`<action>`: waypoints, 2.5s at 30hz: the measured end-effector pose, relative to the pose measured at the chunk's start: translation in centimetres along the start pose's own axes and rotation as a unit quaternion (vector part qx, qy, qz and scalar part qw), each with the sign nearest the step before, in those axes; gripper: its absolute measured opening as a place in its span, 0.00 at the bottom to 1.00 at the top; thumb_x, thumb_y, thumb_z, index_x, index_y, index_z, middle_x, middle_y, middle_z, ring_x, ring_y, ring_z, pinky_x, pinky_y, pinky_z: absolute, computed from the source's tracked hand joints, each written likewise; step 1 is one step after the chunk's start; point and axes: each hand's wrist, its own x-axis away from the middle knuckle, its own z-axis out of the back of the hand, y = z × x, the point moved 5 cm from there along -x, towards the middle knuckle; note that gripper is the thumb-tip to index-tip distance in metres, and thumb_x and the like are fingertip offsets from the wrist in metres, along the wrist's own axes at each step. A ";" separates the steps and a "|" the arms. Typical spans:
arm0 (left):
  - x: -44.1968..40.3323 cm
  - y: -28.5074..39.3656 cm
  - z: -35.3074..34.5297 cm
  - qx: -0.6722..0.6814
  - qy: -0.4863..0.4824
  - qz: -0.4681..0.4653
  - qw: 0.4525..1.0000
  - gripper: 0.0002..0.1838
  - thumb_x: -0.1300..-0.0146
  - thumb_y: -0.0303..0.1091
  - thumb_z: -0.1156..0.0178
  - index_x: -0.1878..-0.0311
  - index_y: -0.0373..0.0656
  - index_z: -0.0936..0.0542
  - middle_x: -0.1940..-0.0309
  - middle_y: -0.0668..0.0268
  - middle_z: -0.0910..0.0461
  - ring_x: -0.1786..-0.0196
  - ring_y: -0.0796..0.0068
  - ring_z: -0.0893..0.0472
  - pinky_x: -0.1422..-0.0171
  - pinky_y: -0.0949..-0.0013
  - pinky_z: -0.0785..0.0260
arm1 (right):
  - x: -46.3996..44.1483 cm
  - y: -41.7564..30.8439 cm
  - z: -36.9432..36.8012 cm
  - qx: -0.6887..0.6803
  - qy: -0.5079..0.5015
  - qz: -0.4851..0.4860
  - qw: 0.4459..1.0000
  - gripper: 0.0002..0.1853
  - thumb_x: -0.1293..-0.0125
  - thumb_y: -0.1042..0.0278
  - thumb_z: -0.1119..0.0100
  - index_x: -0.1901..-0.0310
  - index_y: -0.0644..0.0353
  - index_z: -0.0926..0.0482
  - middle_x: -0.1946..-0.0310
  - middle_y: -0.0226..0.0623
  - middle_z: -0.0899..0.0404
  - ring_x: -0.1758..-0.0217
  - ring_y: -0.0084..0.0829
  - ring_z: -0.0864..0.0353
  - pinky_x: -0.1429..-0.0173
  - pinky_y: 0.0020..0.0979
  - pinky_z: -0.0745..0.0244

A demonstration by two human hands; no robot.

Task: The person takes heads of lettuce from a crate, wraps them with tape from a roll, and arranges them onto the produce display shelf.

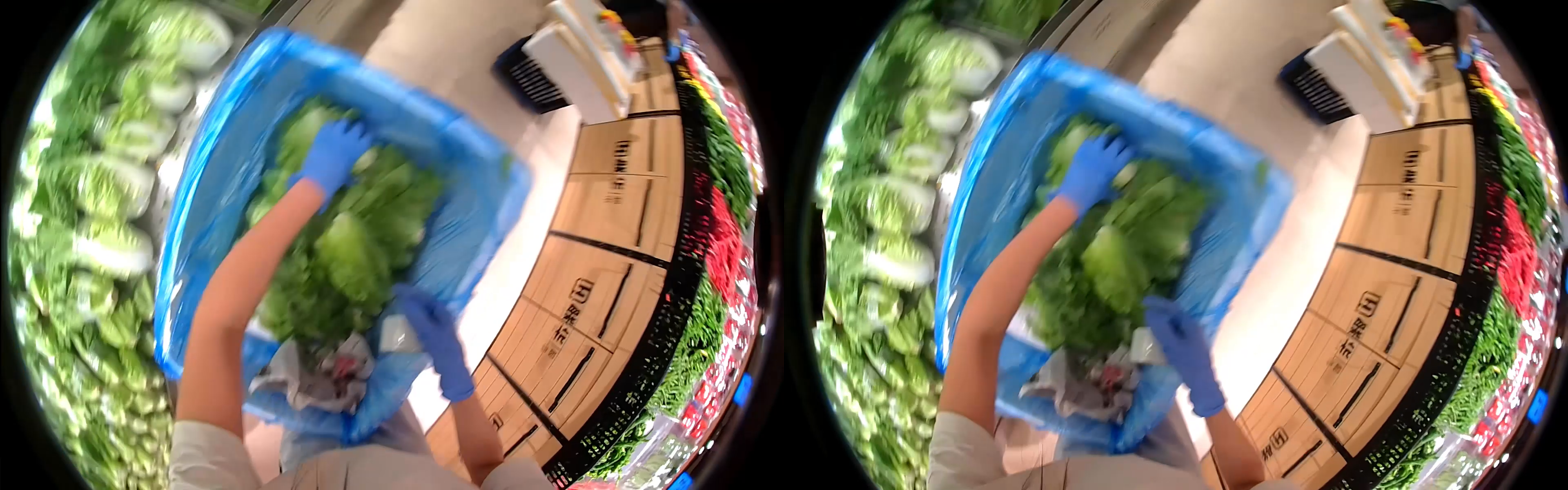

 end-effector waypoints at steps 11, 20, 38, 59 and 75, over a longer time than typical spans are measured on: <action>8.6 -5.9 4.9 0.170 0.129 0.132 0.968 0.41 0.63 0.46 0.29 0.44 0.40 0.33 0.47 0.55 0.31 0.44 0.52 0.34 0.39 0.57 0.42 | 0.8 -0.9 0.6 -0.005 -0.059 -0.043 0.997 0.19 0.35 0.57 0.48 0.48 0.60 0.26 0.60 0.30 0.23 0.57 0.18 0.28 0.51 0.21 0.33; 22.5 -4.4 14.0 0.535 0.228 0.261 0.771 0.45 0.71 0.38 0.25 0.43 0.39 0.33 0.47 0.59 0.31 0.43 0.63 0.32 0.37 0.63 0.42 | -0.8 -5.9 -0.5 0.102 -0.091 0.021 0.990 0.21 0.36 0.59 0.47 0.43 0.58 0.30 0.58 0.30 0.24 0.60 0.17 0.29 0.55 0.19 0.34; 28.5 3.7 7.7 0.853 0.079 0.170 0.487 0.34 0.40 0.31 0.45 0.33 0.42 0.48 0.38 0.65 0.40 0.37 0.73 0.40 0.33 0.71 0.48 | 1.5 -2.5 -12.3 0.061 -0.263 -0.044 0.962 0.30 0.46 0.70 0.36 0.42 0.66 0.35 0.55 0.36 0.24 0.54 0.22 0.25 0.49 0.24 0.30; 38.9 2.7 2.6 0.981 -0.006 0.195 0.009 0.27 0.34 0.44 0.55 0.37 0.37 0.41 0.41 0.56 0.35 0.41 0.63 0.32 0.35 0.64 0.41 | 14.3 -8.2 -15.8 0.417 -0.222 0.176 0.864 0.48 0.60 0.42 0.31 0.36 0.46 0.41 0.74 0.41 0.21 0.72 0.37 0.20 0.67 0.34 0.28; 46.8 7.4 11.3 0.935 0.159 0.278 0.151 0.28 0.34 0.44 0.54 0.36 0.39 0.42 0.39 0.56 0.36 0.40 0.56 0.31 0.36 0.57 0.38 | 17.9 -7.7 -15.8 -0.144 -0.265 -0.049 0.952 0.28 0.41 0.56 0.45 0.43 0.64 0.34 0.57 0.34 0.25 0.54 0.22 0.25 0.49 0.24 0.30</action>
